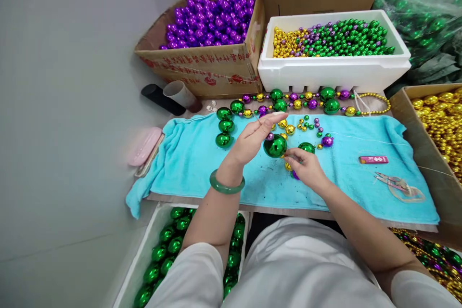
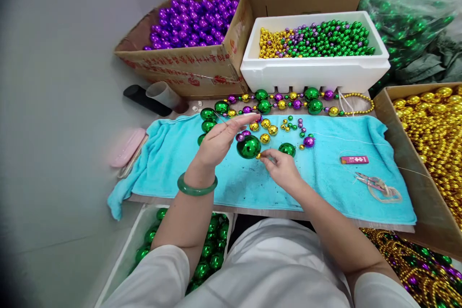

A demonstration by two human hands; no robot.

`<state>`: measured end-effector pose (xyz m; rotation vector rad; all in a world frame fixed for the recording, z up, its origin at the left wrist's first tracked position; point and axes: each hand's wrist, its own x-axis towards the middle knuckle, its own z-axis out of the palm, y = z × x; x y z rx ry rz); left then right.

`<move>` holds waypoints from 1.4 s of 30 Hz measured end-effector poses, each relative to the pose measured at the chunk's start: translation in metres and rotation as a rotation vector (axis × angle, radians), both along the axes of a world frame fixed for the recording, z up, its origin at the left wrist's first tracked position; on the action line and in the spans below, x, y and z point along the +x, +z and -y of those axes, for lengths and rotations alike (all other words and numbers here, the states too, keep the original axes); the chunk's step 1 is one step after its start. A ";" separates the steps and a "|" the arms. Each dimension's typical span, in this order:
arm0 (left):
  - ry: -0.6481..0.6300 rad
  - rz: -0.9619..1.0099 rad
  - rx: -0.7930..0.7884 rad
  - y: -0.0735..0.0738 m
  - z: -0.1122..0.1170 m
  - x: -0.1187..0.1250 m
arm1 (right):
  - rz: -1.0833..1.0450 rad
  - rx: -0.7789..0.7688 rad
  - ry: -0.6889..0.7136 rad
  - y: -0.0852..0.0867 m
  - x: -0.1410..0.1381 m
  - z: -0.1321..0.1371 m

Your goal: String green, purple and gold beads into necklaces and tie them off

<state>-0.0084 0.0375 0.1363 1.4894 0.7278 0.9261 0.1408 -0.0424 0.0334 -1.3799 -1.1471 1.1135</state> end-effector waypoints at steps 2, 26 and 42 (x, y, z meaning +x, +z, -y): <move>-0.018 -0.055 0.050 0.012 -0.003 0.000 | 0.177 0.109 -0.041 0.010 0.007 -0.005; -0.085 -0.265 0.218 -0.007 -0.007 0.002 | -0.355 0.049 0.142 0.070 0.006 -0.051; 0.011 -0.626 0.645 -0.068 0.002 -0.011 | -0.372 0.132 -0.119 0.117 0.047 -0.018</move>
